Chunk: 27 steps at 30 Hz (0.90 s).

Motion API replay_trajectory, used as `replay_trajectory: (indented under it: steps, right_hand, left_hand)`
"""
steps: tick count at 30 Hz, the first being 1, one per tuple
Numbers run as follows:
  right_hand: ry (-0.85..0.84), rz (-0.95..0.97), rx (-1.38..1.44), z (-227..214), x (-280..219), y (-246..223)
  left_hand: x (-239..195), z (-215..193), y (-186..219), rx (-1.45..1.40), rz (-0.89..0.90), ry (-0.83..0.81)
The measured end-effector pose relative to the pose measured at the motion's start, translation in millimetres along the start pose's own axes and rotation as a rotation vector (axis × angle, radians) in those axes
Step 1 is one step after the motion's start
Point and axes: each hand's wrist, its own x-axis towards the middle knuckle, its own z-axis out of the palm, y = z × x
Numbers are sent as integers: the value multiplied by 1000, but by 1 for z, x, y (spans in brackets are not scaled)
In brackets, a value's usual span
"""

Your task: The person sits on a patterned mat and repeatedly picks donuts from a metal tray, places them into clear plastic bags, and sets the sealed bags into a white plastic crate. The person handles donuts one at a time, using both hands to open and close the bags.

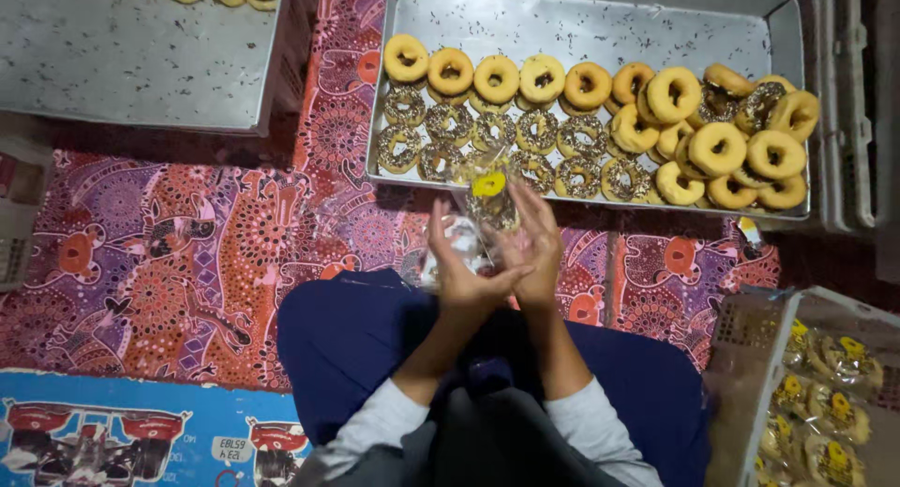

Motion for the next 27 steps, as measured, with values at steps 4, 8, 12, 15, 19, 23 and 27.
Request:
replay_trajectory:
  steps: [4, 8, 12, 15, 19, 23, 27]
  right_hand:
    - [-122, -203, -115, 3, -22, 14]
    - [-310, -123, 61, 11, -15, 12]
    - [-629, 110, 168, 31, -34, 6]
    - [-693, 16, -214, 52, -62, 3]
    - [-521, -593, -330, 98, -101, -10]
    - [-854, -392, -473, 129, -116, -24]
    - [-641, -552, -408, 133, -114, -31]
  left_hand:
    - [-31, -32, 5, 587, 461, -194]
    - [-16, -58, 10, 491, 526, -307]
    - [-27, -121, -6, 570, 468, -343]
    - [-60, -159, -15, 555, 240, -184]
    - [-91, -202, -18, 103, -341, 217]
    - [-94, -224, -32, -226, -517, 309]
    - [-111, -227, -44, 117, -454, 305]
